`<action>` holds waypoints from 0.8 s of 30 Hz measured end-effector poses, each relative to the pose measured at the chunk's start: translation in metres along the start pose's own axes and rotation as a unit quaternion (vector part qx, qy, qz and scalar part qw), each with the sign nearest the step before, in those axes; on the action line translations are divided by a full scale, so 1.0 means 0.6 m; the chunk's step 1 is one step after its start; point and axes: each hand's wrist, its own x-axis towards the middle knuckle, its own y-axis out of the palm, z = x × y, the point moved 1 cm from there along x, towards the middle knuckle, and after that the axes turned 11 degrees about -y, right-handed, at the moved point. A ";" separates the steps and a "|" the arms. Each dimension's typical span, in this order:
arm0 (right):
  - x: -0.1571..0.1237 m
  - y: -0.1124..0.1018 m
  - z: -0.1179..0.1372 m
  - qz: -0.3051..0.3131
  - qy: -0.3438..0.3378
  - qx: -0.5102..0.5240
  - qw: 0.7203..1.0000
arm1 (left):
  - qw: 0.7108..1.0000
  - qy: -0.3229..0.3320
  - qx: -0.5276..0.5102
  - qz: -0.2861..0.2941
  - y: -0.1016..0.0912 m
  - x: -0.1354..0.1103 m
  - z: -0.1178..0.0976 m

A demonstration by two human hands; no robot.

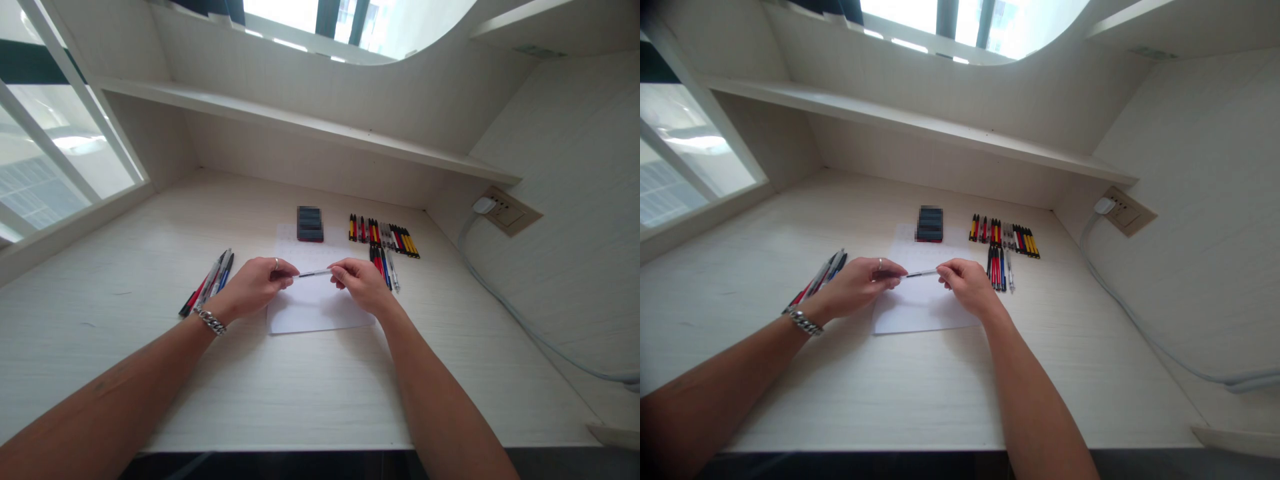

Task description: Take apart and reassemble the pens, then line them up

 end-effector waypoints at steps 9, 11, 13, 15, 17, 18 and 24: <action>0.003 0.014 0.000 -0.007 0.054 -0.058 0.997 | 1.000 0.022 -0.001 -0.018 0.007 0.000 0.000; 0.003 0.011 -0.002 -0.005 0.044 -0.045 0.998 | 1.000 0.020 0.002 -0.016 0.008 0.001 0.002; 0.003 0.006 -0.003 -0.013 0.029 -0.022 0.999 | 1.000 0.014 0.004 -0.016 0.007 0.001 0.002; 0.003 0.001 -0.003 -0.027 0.007 0.000 1.000 | 1.000 0.007 0.008 -0.016 0.005 0.001 0.001; 0.002 -0.004 -0.002 -0.034 -0.016 0.004 0.999 | 1.000 0.001 0.012 -0.015 0.003 0.001 0.000; 0.002 -0.005 -0.002 -0.034 -0.024 -0.003 0.999 | 1.000 0.000 0.013 -0.015 0.002 0.001 0.000; -0.001 -0.001 -0.002 0.002 0.005 -0.046 0.999 | 1.000 0.015 0.015 -0.021 0.002 0.001 0.001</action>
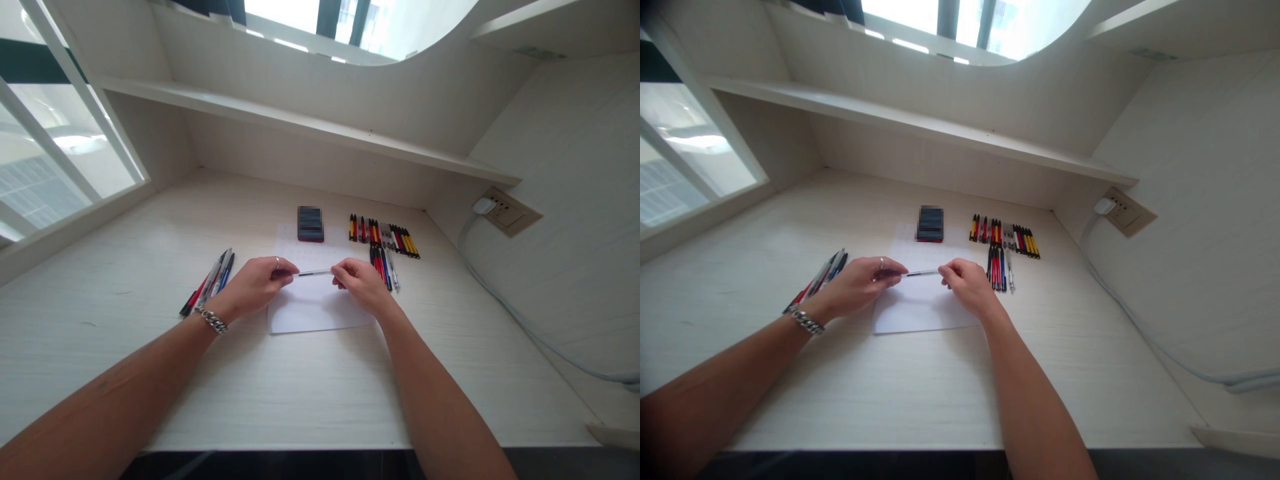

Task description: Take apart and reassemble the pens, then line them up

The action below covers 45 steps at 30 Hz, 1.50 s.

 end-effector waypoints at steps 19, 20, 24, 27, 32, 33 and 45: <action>0.001 0.000 0.001 -0.015 -0.021 -0.001 1.000 | 1.000 -0.007 0.011 0.006 0.002 0.001 0.004; 0.001 0.001 0.000 -0.007 -0.017 -0.006 1.000 | 1.000 -0.003 0.012 0.005 0.002 0.001 0.004; 0.003 0.007 -0.003 0.012 0.007 -0.031 0.999 | 1.000 0.005 0.012 0.000 0.001 0.000 0.004; 0.004 0.009 -0.003 0.019 0.014 -0.048 0.999 | 1.000 0.007 0.015 -0.007 0.001 0.000 0.003; 0.004 0.008 0.000 0.033 0.019 -0.063 0.997 | 1.000 0.003 0.015 -0.010 0.000 -0.002 -0.001; 0.004 0.008 0.000 0.034 0.021 -0.063 0.997 | 1.000 0.003 0.012 -0.011 -0.001 -0.002 -0.002; -0.012 0.049 0.038 0.022 -0.134 -0.191 0.972 | 0.998 0.014 -0.061 -0.008 0.024 -0.009 -0.011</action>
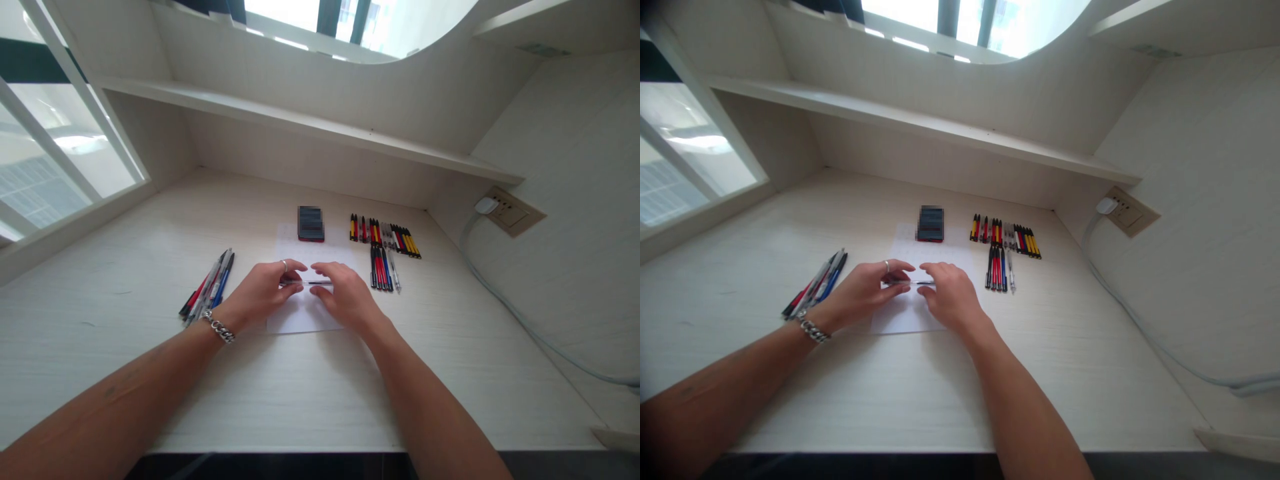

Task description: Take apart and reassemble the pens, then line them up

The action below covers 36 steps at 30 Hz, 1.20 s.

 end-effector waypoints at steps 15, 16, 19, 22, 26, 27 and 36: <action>0.010 -0.053 -0.024 -0.187 0.151 0.314 0.919 | 0.998 -0.007 0.061 -0.009 -0.014 0.005 0.010; 0.010 -0.057 -0.027 -0.211 0.163 0.359 0.894 | 0.998 -0.010 0.066 -0.008 -0.014 0.005 0.011; 0.011 -0.067 -0.034 -0.255 0.189 0.456 0.832 | 0.997 -0.013 0.073 -0.005 -0.015 0.005 0.012; 0.012 -0.073 -0.036 -0.270 0.207 0.520 0.783 | 0.997 -0.016 0.079 0.003 -0.015 0.005 0.012; 0.011 -0.075 -0.032 -0.271 0.206 0.589 0.733 | 0.995 -0.023 0.091 0.014 -0.014 0.006 0.012; 0.011 -0.075 -0.031 -0.270 0.201 0.604 0.722 | 0.995 -0.024 0.093 0.015 -0.015 0.006 0.012; 0.013 -0.074 -0.026 -0.271 0.193 0.634 0.698 | 0.995 -0.021 0.094 0.016 -0.014 0.006 0.014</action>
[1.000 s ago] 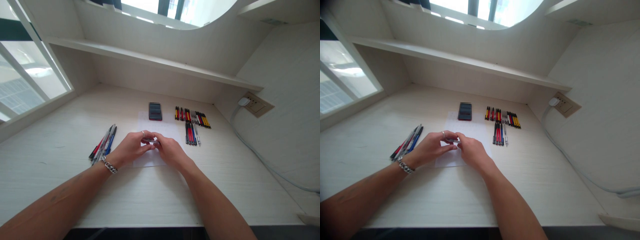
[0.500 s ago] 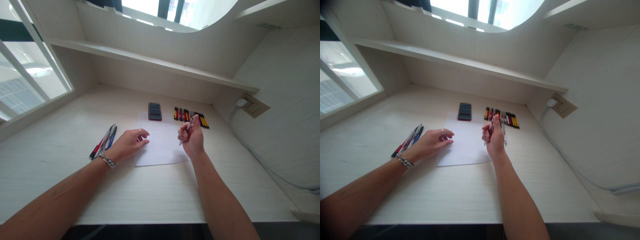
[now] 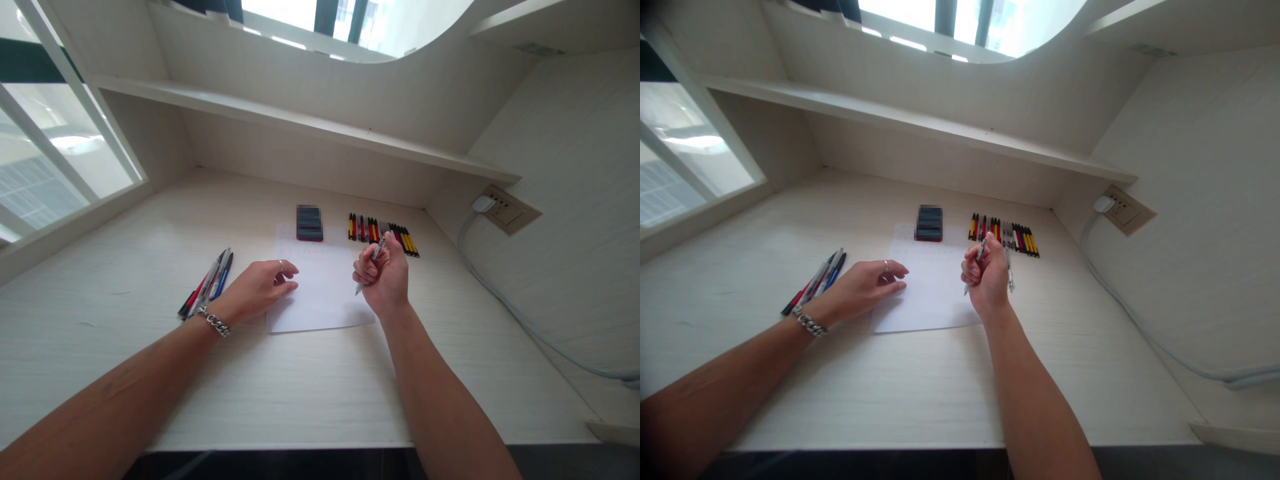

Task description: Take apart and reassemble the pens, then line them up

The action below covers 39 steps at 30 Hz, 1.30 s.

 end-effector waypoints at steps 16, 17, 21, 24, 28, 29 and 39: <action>-0.002 0.000 -0.001 0.023 0.003 0.011 1.000 | 1.000 0.005 0.010 0.011 0.001 0.000 0.002; -0.003 0.001 -0.001 0.025 0.003 0.012 1.000 | 1.000 0.006 0.010 0.012 0.001 0.000 0.002; -0.003 0.002 -0.002 0.031 0.010 0.019 0.999 | 1.000 0.007 0.009 0.016 0.002 0.000 0.002; -0.001 0.001 -0.005 0.035 0.017 0.025 0.999 | 1.000 0.005 0.009 0.017 0.002 0.000 0.002; 0.001 -0.001 -0.006 0.028 0.019 0.023 0.999 | 1.000 0.006 0.014 0.024 0.001 0.000 0.003; 0.000 0.000 -0.005 0.027 0.019 0.019 0.999 | 0.999 0.008 0.020 0.028 0.000 0.000 0.003; 0.003 -0.001 -0.014 -0.020 -0.012 -0.007 1.000 | 0.986 0.113 0.089 0.083 0.014 -0.015 -0.022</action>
